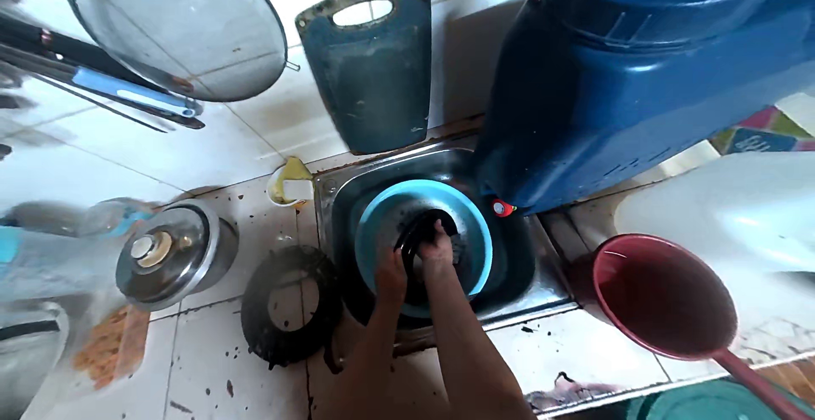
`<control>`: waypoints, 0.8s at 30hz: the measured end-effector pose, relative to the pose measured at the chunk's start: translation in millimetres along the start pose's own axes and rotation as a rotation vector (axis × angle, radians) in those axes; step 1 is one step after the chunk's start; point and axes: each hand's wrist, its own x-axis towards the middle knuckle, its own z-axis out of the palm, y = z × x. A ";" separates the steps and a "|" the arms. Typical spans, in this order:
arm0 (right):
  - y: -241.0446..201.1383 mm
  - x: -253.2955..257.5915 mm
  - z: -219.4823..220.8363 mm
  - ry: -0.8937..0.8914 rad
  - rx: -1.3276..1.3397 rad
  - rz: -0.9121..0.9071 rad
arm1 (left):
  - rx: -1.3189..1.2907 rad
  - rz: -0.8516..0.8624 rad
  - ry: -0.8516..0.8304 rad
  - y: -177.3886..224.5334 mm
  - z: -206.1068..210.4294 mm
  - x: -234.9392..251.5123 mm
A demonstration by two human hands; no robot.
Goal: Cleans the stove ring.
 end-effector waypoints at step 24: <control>-31.4 -14.9 -10.4 -0.033 -0.028 0.075 | 0.083 0.022 0.028 13.9 -13.7 16.7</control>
